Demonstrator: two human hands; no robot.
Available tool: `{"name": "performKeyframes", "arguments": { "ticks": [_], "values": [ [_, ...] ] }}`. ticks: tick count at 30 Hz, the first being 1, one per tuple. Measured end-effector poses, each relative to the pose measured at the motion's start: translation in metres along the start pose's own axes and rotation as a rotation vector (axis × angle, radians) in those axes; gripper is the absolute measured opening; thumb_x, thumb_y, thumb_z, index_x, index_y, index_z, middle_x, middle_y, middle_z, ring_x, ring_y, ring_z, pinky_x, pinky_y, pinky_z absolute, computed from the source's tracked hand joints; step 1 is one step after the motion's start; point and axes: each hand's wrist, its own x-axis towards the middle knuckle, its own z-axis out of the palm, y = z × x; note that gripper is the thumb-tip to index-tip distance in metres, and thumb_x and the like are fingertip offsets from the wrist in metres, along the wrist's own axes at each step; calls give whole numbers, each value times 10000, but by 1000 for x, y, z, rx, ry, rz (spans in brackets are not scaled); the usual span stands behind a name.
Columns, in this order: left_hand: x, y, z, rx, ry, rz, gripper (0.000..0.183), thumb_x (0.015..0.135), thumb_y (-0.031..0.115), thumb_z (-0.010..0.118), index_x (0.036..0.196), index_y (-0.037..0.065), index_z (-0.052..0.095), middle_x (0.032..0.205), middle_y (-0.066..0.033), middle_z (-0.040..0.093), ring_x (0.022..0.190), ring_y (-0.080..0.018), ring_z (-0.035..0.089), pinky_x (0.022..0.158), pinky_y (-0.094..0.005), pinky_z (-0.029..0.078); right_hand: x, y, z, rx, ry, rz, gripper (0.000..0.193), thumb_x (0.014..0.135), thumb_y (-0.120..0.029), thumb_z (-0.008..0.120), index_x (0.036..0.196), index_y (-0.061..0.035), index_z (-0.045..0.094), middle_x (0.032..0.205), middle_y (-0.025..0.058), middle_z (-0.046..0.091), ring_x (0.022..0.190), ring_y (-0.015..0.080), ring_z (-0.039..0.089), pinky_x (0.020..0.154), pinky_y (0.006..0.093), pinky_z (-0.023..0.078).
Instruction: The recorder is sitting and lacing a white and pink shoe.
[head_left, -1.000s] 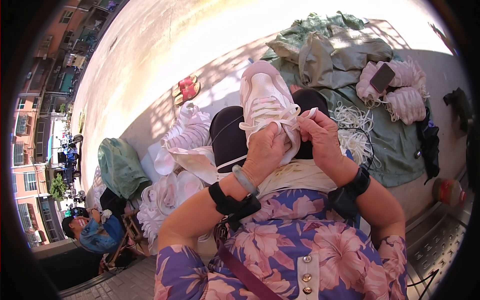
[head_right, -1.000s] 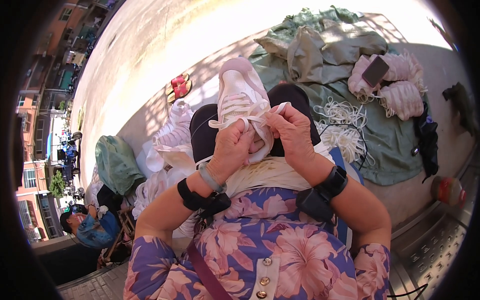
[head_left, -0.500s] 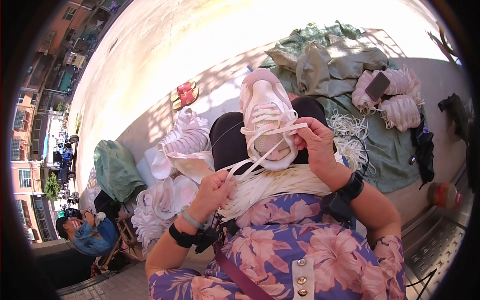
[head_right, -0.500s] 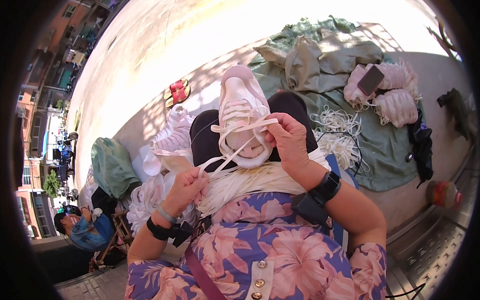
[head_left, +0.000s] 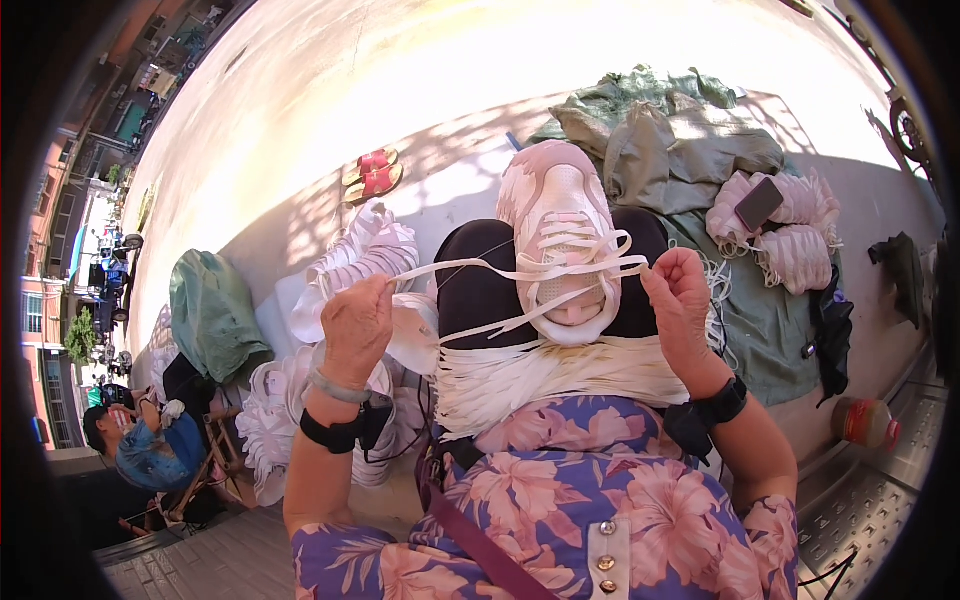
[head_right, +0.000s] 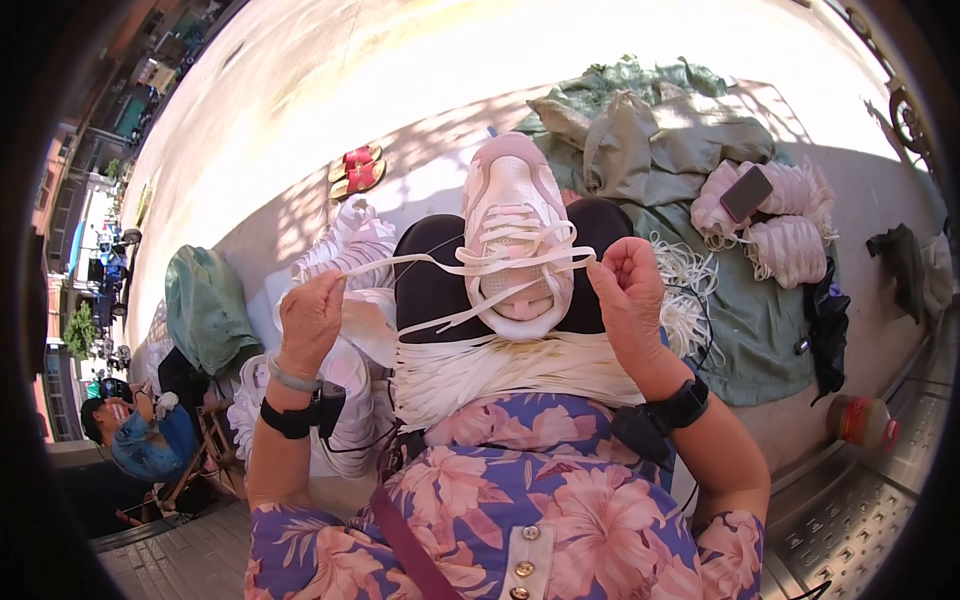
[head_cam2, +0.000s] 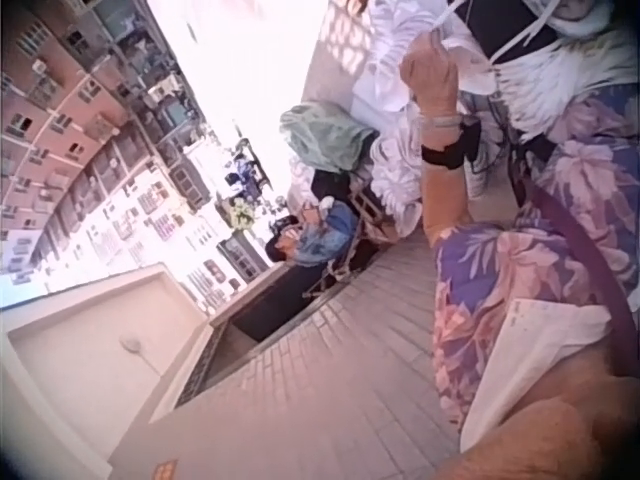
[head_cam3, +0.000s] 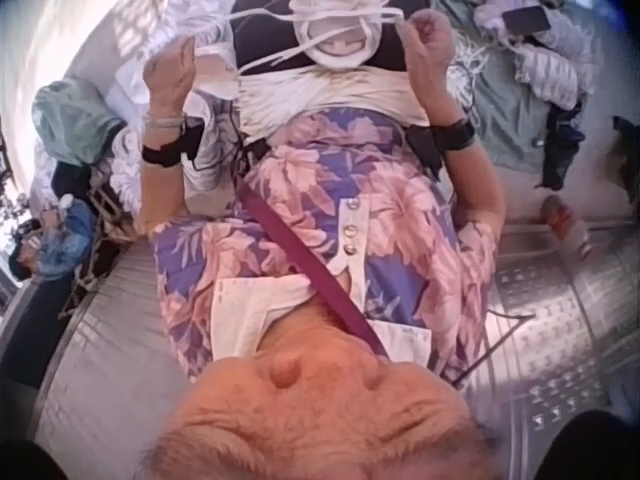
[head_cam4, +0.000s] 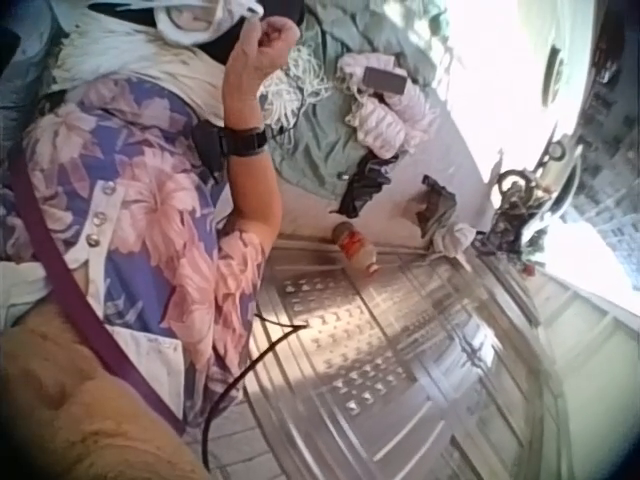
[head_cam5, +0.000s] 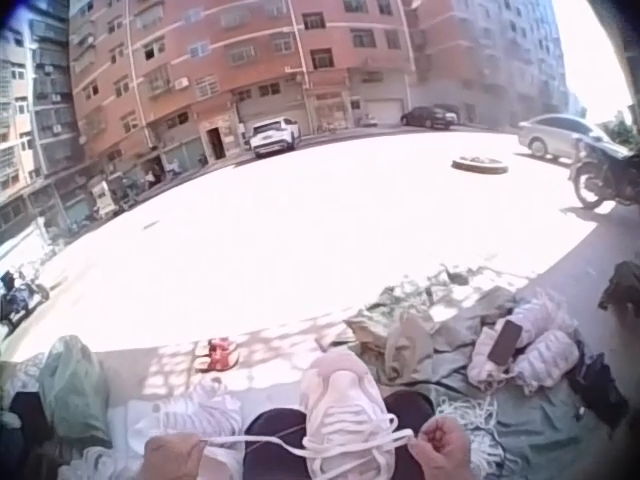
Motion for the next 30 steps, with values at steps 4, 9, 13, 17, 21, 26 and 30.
{"name": "performKeyframes", "arguments": {
  "ticks": [4, 9, 13, 17, 21, 26, 30],
  "values": [
    [-16, -29, 28, 438, 145, 159, 178, 834, 136, 578, 710, 10, 562, 617, -113, 587, 593, -311, 581, 566, -372, 452, -9, -24, 5, -297, -375, -170, 71, 823, -3, 622, 873, -12, 573, 684, 24, 562, 575, 62, 475, 526, 200, 395],
    [-19, -16, 50, 92, -57, -119, 215, 829, 156, 584, 668, 17, 554, 569, -111, 561, 562, -264, 577, 570, -370, 447, -15, -27, 35, -493, -654, -325, 161, 825, -69, 585, 977, -17, 597, 741, 163, 619, 644, 332, 609, 572, 354, 480],
    [-9, 18, 58, -738, -335, -407, 221, 874, 188, 577, 726, 28, 608, 549, -2, 512, 503, -80, 498, 463, -255, 401, -13, -27, 47, -749, -707, -349, 262, 825, -75, 568, 1082, -26, 548, 723, 137, 617, 621, 324, 607, 548, 379, 469],
    [-4, 42, 64, -1040, -539, -515, 155, 901, 157, 556, 874, 26, 635, 584, 37, 495, 473, -11, 441, 393, -160, 344, -15, -29, 56, -931, -596, -505, 385, 805, -54, 583, 1175, 19, 508, 705, 155, 618, 623, 323, 619, 544, 394, 469],
    [12, 59, 70, -1199, -438, -465, 165, 921, 121, 519, 1035, 22, 585, 657, 17, 529, 496, -22, 474, 422, -171, 376, -16, -28, 59, -970, -548, -528, 394, 819, -91, 575, 1183, 23, 479, 709, 131, 619, 602, 300, 614, 534, 386, 474],
    [24, 74, 93, -1315, -254, -438, 149, 939, 105, 499, 1051, 42, 576, 666, 22, 537, 535, -25, 489, 467, -170, 410, -16, -29, 63, -864, -517, -452, 383, 812, -67, 577, 1180, -1, 492, 711, 132, 616, 602, 302, 610, 543, 374, 477],
    [25, 79, 108, -1211, -101, -257, 141, 922, 82, 521, 1041, 29, 572, 691, 13, 572, 561, -20, 493, 512, -184, 431, -20, -23, 67, -612, -412, -238, 245, 795, 0, 568, 1038, -35, 556, 690, 131, 604, 594, 299, 597, 546, 352, 464]
  ]
}}
